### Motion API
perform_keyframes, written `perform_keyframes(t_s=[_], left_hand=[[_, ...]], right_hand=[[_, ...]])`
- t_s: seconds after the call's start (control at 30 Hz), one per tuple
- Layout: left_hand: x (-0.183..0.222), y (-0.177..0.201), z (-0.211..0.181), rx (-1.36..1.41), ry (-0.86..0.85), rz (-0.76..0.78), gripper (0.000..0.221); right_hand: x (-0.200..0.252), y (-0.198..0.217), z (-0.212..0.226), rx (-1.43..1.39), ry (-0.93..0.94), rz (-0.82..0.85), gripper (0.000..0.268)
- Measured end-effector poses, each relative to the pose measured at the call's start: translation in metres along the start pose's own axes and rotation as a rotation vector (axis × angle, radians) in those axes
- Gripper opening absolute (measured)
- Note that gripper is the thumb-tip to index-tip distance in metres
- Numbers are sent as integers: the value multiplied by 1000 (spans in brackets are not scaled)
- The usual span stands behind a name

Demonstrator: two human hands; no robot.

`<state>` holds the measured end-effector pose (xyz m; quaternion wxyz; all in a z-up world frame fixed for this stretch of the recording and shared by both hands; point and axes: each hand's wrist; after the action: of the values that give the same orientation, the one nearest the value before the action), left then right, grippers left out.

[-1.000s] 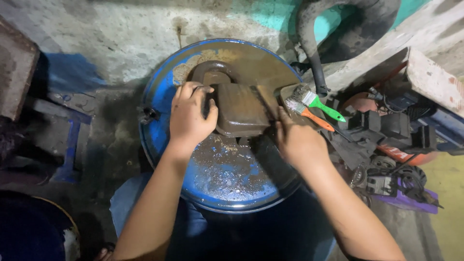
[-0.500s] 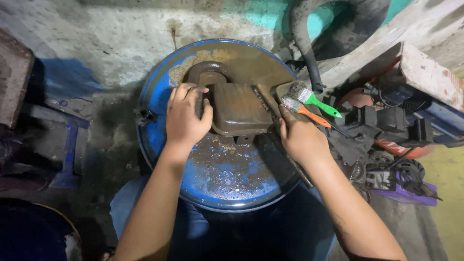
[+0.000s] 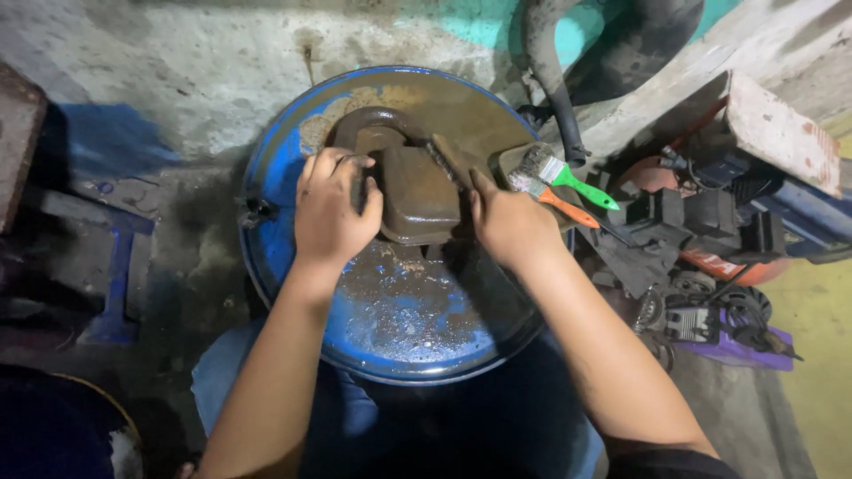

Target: Cleaning and brushing a motorcycle exhaust component to remove rust and dirt using various brushes.

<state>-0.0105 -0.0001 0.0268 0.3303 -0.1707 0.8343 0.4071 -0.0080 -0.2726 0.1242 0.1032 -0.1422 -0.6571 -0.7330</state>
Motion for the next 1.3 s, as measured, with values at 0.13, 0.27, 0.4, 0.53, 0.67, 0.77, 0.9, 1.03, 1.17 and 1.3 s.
perform_keyframes(t_s=[0.13, 0.27, 0.4, 0.53, 0.67, 0.77, 0.9, 1.03, 1.17, 1.3], left_hand=[[-1, -2, 1, -5, -34, -20, 14], [-3, 2, 1, 9, -18, -37, 12], [-1, -3, -2, -4, 19, -19, 14], [-3, -1, -3, 31, 57, 5, 15], [-2, -2, 0, 24, 46, 7, 15], [0, -2, 2, 9, 47, 14, 16], [0, -3, 6, 4, 29, 27, 15], [1, -1, 3, 9, 34, 39, 17], [-8, 3, 0, 49, 57, 61, 18], [0, -3, 4, 76, 58, 53, 20]], right_hand=[[-26, -4, -18, -25, 30, 11, 64], [28, 17, -22, -74, 22, 58, 65], [85, 30, -23, -60, -67, 121, 68], [52, 20, -20, -34, -54, 93, 67], [-28, -7, -29, 49, 29, 16, 65], [-67, -8, -22, 90, 50, 5, 64], [-79, -7, -25, 40, 67, -7, 65], [-11, 16, -28, 15, 74, 26, 65], [58, 38, -23, 14, -2, 113, 66], [72, 43, -21, 41, -29, 144, 66]])
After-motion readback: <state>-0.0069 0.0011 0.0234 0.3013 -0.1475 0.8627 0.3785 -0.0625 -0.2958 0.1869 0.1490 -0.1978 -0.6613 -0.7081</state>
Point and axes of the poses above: each hand's wrist, its own x-axis away from the middle knuckle, its own y-axis out of the back of the hand, z = x × y, and after that the axes turned 1 degree about -x, right-handed
